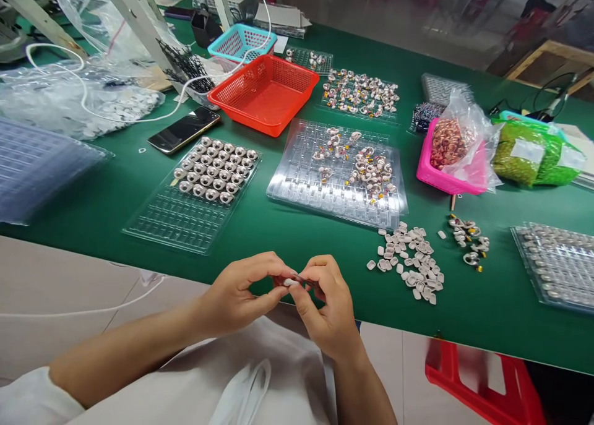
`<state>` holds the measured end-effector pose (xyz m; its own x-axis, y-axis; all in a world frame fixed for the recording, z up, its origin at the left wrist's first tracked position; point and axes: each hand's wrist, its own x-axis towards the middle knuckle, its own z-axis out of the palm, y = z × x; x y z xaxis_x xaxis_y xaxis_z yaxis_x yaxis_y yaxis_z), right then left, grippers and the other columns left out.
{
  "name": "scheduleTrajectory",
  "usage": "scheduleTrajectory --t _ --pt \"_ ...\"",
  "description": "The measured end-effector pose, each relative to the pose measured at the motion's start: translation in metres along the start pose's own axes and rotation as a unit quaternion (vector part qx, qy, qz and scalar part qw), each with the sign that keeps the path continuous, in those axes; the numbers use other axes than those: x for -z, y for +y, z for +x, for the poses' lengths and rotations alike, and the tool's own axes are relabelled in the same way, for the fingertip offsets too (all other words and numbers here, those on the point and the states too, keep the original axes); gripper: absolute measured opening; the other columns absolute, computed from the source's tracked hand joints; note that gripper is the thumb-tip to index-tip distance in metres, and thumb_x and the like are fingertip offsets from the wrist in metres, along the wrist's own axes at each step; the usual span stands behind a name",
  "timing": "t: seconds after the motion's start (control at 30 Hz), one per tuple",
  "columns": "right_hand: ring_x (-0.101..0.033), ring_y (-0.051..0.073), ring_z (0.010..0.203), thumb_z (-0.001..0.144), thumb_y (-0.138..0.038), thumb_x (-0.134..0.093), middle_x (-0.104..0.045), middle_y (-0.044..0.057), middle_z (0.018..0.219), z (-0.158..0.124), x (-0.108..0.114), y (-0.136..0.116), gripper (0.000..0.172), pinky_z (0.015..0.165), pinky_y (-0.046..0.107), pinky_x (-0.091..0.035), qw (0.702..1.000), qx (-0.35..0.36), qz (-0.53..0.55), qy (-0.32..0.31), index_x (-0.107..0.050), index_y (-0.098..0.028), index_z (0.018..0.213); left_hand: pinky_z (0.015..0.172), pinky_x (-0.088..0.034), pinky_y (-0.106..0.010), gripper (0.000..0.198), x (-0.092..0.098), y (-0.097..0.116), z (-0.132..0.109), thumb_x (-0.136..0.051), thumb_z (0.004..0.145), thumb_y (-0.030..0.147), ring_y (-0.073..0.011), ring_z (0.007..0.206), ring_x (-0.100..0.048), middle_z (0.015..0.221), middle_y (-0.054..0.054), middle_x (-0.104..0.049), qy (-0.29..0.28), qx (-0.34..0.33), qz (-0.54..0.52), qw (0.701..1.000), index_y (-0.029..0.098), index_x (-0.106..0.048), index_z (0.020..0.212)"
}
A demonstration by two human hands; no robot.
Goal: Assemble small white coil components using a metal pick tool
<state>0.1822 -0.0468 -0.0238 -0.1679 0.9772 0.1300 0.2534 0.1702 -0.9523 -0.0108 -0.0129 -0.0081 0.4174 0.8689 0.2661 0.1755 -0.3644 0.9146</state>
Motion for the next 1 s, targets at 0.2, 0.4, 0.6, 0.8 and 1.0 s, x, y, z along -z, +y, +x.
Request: scheduleTrajectory --t 0.2,0.4,0.6,0.8,1.0 --pt "-0.049 0.013 0.073 0.099 -0.029 -0.061 -0.052 0.003 0.096 -0.001 0.003 0.001 0.005 0.055 0.024 -0.038 0.997 -0.032 0.060 -0.026 -0.062 -0.024 0.098 0.073 -0.057 -0.026 0.018 -0.001 -0.007 -0.004 -0.068 0.092 0.011 -0.0161 0.077 -0.069 0.085 -0.008 -0.074 -0.015 -0.038 0.008 0.999 0.014 -0.072 0.110" --pt "-0.048 0.014 0.071 0.099 -0.037 -0.061 -0.050 0.003 0.091 0.003 0.007 -0.004 0.019 0.055 0.025 -0.039 0.993 -0.079 0.062 -0.057 -0.063 -0.021 0.089 0.074 -0.057 -0.030 0.031 -0.002 -0.010 -0.004 -0.060 0.094 0.005 -0.0191 0.083 -0.067 0.094 -0.011 -0.074 -0.002 -0.140 0.083 0.987 0.018 -0.065 0.121" --pt "-0.046 0.014 0.070 0.101 -0.039 -0.057 -0.049 0.000 0.080 0.008 0.011 -0.007 0.027 0.061 0.026 -0.042 0.989 -0.096 0.057 -0.097 -0.058 -0.020 0.082 0.072 -0.055 -0.031 0.036 -0.001 -0.012 -0.005 -0.051 0.096 0.004 -0.0189 0.078 -0.065 0.094 -0.011 -0.073 -0.028 -0.164 0.122 0.978 0.018 -0.060 0.128" --pt "-0.051 0.016 0.073 0.099 -0.045 -0.058 -0.053 0.001 0.080 0.007 0.009 -0.002 0.031 0.066 0.029 -0.045 0.983 -0.109 0.100 -0.106 -0.061 -0.020 0.082 0.070 -0.054 -0.031 0.041 -0.003 -0.016 -0.009 -0.047 0.095 0.003 -0.0181 0.075 -0.063 0.091 -0.009 -0.071 -0.027 -0.171 0.120 0.977 0.021 -0.055 0.131" --pt "-0.051 0.017 0.072 0.097 -0.049 -0.060 -0.054 0.002 0.078 0.011 0.005 -0.003 0.033 0.065 0.029 -0.046 0.982 -0.103 0.124 -0.103 -0.062 -0.020 0.081 0.070 -0.054 -0.031 0.043 -0.003 -0.017 -0.009 -0.047 0.095 0.005 -0.0185 0.074 -0.064 0.088 -0.008 -0.070 -0.007 -0.182 0.098 0.978 0.022 -0.057 0.133"
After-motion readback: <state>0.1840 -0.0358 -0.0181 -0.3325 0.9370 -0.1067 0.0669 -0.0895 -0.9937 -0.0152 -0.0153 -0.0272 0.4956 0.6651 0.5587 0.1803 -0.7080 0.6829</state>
